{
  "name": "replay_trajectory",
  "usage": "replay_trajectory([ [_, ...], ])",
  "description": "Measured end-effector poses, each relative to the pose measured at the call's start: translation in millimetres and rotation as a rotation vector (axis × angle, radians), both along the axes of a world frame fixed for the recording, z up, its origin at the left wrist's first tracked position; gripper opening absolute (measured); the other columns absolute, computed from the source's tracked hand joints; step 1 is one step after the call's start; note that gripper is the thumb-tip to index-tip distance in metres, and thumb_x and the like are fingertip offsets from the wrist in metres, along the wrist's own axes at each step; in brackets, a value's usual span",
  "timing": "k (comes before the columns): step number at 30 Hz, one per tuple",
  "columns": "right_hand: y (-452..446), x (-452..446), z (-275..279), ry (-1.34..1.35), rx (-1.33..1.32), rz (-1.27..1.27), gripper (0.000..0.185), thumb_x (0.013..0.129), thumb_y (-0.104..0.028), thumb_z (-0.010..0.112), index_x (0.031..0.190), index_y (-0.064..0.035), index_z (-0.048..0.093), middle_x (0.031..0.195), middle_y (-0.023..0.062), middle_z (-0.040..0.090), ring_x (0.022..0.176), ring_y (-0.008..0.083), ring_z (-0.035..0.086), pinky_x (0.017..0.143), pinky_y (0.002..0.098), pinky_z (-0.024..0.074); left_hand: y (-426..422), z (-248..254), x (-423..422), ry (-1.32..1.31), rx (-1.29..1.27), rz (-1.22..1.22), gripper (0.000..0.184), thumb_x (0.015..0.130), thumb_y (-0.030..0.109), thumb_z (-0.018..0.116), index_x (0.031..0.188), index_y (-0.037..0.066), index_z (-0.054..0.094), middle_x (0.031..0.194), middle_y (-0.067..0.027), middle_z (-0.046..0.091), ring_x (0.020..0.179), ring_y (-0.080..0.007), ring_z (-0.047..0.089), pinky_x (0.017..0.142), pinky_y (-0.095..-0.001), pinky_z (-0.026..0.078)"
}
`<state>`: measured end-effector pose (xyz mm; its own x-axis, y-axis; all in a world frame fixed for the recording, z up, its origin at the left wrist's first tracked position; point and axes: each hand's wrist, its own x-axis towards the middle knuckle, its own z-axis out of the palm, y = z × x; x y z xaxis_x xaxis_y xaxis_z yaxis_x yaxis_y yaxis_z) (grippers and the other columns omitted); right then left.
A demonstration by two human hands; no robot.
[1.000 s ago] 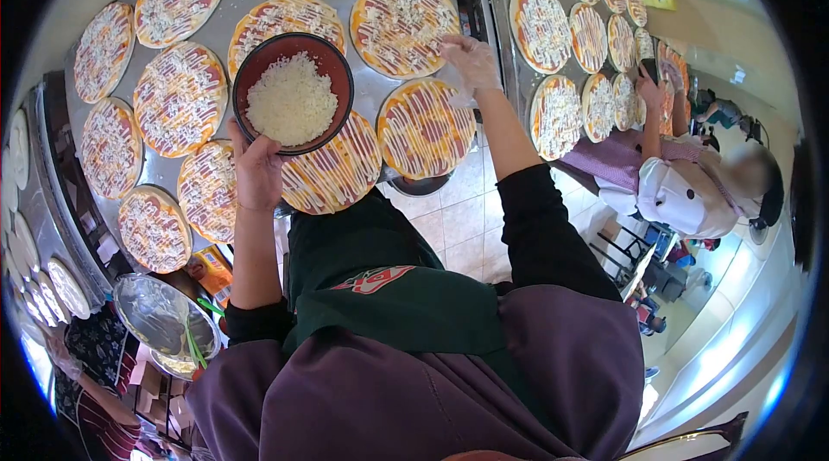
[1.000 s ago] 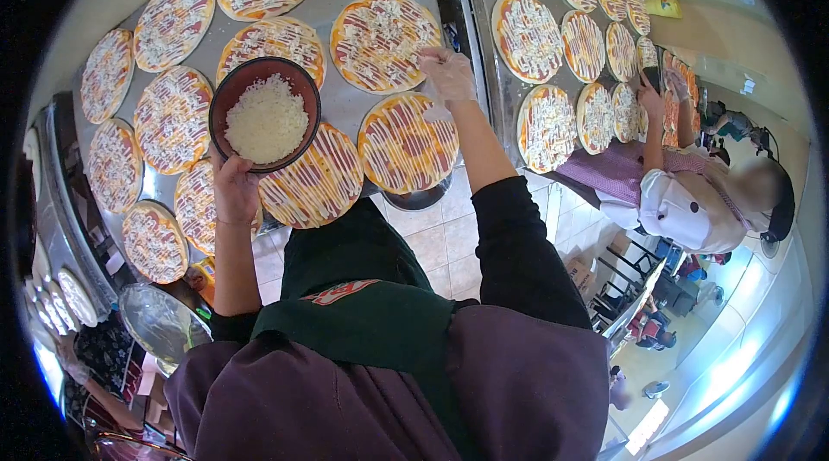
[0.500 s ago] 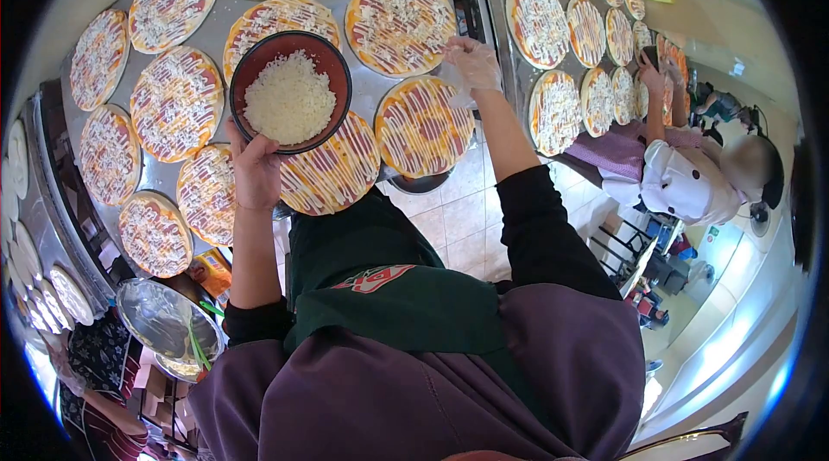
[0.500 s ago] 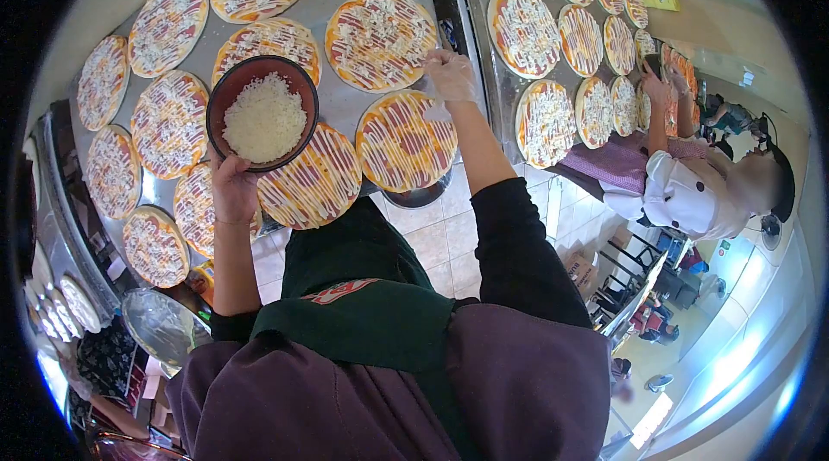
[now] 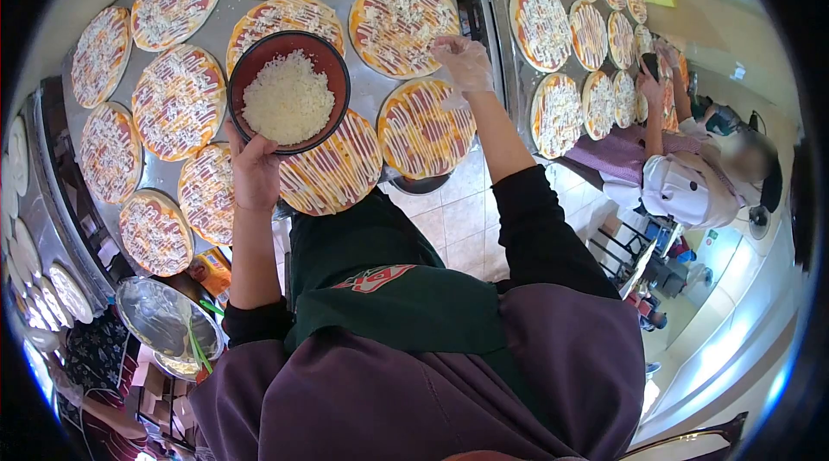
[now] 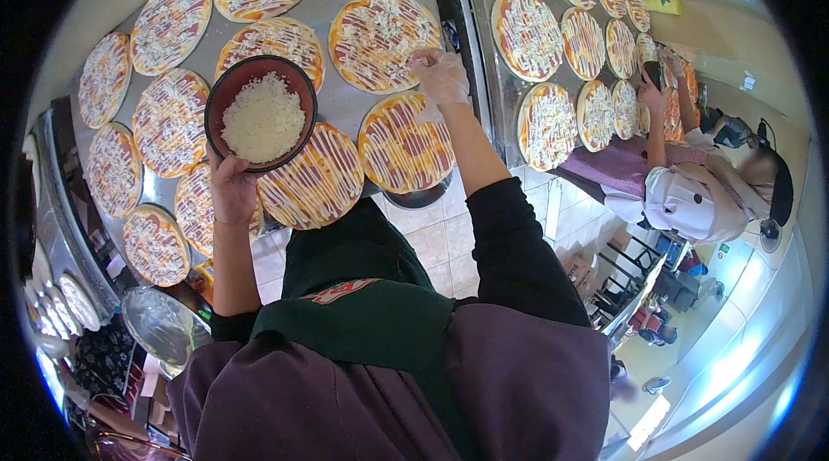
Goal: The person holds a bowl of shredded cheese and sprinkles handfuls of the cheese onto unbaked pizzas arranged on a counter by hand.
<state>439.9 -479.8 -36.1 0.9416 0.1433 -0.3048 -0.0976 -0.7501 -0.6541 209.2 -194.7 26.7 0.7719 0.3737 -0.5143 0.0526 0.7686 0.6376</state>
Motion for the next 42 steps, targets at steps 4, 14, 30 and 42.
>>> replay_trajectory([
  [4, 2.4, 3.1, 3.0, 0.129, 0.288, -0.119, 0.019, 0.076, -0.013, 0.066, 0.092, -0.0039, 0.068, 0.081, 0.0043, 0.067, 0.072, 0.0100, 0.062, 0.066, 0.0238, 0.0478, 1.2, -1.9, -1.3, 0.015, -0.009, -0.001, 0.057, 0.074, -0.003, 0.045, 0.128, 0.013, 0.031, 0.111, -0.0041, 0.051, 0.088, -0.0126, 0.054, 0.070, -0.0325, 0.052],
  [14, 5.9, 50.8, 33.9, 0.086, 0.322, -0.077, 0.027, 0.076, -0.004, 0.064, 0.103, 0.0010, 0.061, 0.088, 0.0047, 0.063, 0.076, 0.0092, 0.059, 0.067, 0.0210, 0.0464, 3.0, -17.7, -3.0, 0.032, 0.023, -0.001, 0.062, 0.072, 0.001, 0.042, 0.133, 0.011, 0.033, 0.126, -0.0077, 0.046, 0.103, -0.0193, 0.055, 0.077, -0.0315, 0.053],
  [30, 38.7, 100.1, 4.2, -0.237, -0.177, 0.146, 0.027, 0.077, -0.015, 0.063, 0.104, -0.0091, 0.066, 0.089, 0.0040, 0.067, 0.081, 0.0128, 0.062, 0.075, 0.0268, 0.0480, 3.4, -1.8, 5.6, 0.017, -0.061, 0.046, 0.062, 0.074, -0.006, 0.044, 0.131, 0.014, 0.031, 0.114, -0.0017, 0.050, 0.086, -0.0091, 0.051, 0.073, -0.0206, 0.042],
  [42, 0.3, 70.5, 22.1, 0.189, 0.578, -0.150, 0.024, 0.074, -0.002, 0.061, 0.098, 0.0036, 0.063, 0.088, 0.0070, 0.066, 0.082, 0.0123, 0.062, 0.073, 0.0224, 0.0495, 7.1, -7.2, -0.4, 0.046, -0.041, 0.056, 0.057, 0.074, -0.006, 0.044, 0.126, 0.014, 0.033, 0.101, 0.0015, 0.049, 0.071, -0.0064, 0.043, 0.061, -0.0187, 0.037],
])
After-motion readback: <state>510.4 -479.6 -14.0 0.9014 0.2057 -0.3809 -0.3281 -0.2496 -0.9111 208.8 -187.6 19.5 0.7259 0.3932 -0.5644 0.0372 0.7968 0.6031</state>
